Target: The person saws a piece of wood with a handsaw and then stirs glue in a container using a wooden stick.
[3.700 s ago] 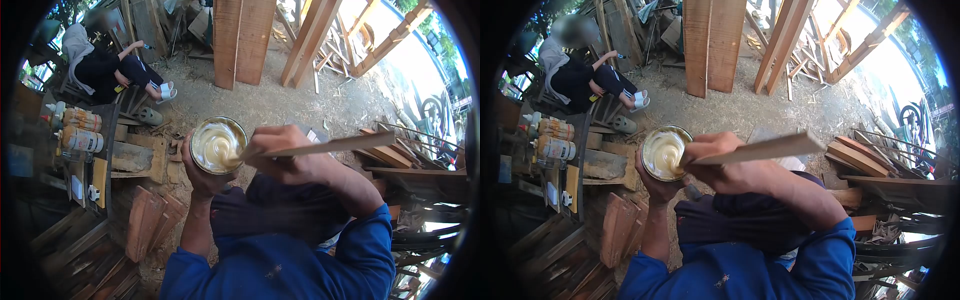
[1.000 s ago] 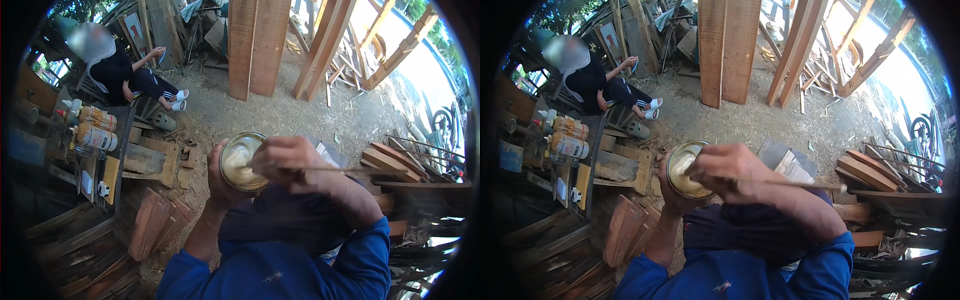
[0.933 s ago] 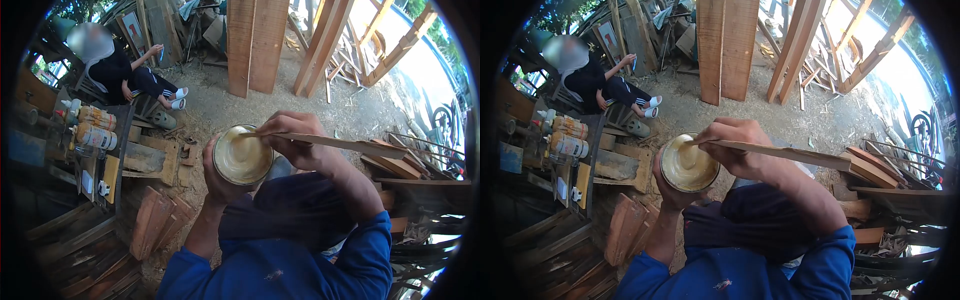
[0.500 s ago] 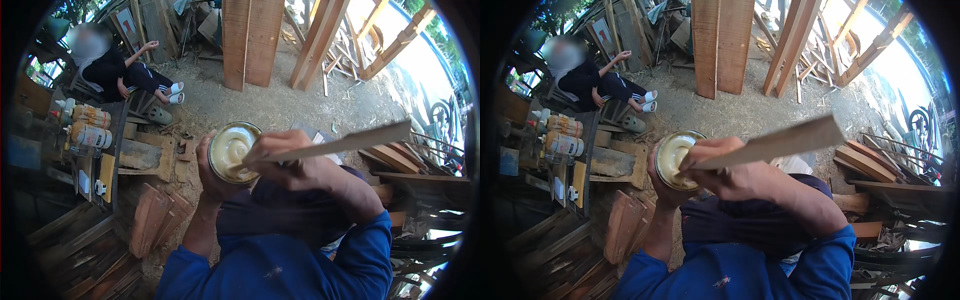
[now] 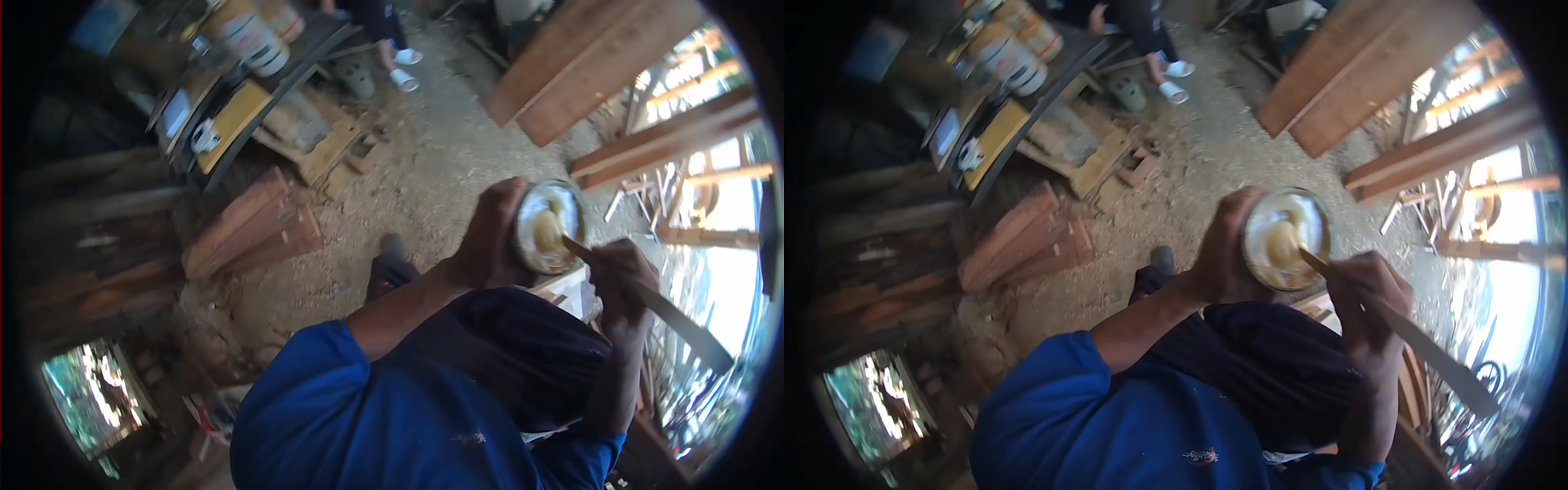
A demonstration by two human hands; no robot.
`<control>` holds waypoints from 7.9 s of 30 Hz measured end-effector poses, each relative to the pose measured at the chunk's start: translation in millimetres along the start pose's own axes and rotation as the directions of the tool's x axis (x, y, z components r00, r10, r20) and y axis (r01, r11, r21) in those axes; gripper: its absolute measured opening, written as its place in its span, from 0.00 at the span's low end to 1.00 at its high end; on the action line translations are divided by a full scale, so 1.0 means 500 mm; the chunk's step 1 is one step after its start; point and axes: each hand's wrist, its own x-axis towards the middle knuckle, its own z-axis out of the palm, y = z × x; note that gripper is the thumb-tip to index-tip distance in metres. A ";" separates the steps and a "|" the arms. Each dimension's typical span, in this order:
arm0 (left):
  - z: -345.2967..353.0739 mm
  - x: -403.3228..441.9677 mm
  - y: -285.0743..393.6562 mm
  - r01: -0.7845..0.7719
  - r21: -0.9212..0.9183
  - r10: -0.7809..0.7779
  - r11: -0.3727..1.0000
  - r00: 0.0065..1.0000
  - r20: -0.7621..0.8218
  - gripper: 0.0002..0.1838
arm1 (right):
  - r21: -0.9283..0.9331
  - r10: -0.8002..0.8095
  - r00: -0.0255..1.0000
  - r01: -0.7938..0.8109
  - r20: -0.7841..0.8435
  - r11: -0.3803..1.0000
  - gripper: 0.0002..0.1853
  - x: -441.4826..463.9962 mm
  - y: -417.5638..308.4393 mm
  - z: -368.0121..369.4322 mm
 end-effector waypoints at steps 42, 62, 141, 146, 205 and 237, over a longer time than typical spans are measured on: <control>-0.477 0.197 -0.003 0.286 0.463 -0.080 0.839 0.906 -0.415 0.73 | 0.170 -0.622 0.624 0.628 0.473 0.759 0.15 0.576 -0.321 0.257; -0.996 -0.299 0.161 0.431 0.196 -0.394 0.881 0.897 -0.201 0.65 | 0.356 -0.542 0.766 0.428 0.345 0.831 0.10 0.173 -0.556 0.787; -0.905 -1.021 0.622 0.086 0.403 -0.030 0.911 0.989 -0.143 0.69 | 0.365 -0.623 0.779 0.560 0.075 0.744 0.08 -0.759 -0.652 0.891; -0.928 -1.008 0.634 0.320 0.127 -0.298 0.939 0.940 -0.168 0.71 | 0.229 -0.496 0.847 0.453 0.192 0.862 0.09 -0.787 -0.664 0.847; -0.826 -0.811 0.467 0.064 0.213 -0.046 0.975 0.995 -0.089 0.66 | 0.390 -0.582 0.783 0.476 0.219 0.788 0.05 -0.557 -0.544 0.797; -0.789 -0.807 0.433 0.119 -0.020 -0.120 0.993 0.987 -0.110 0.63 | 0.292 -0.383 0.885 0.305 0.264 0.907 0.06 -0.538 -0.495 0.726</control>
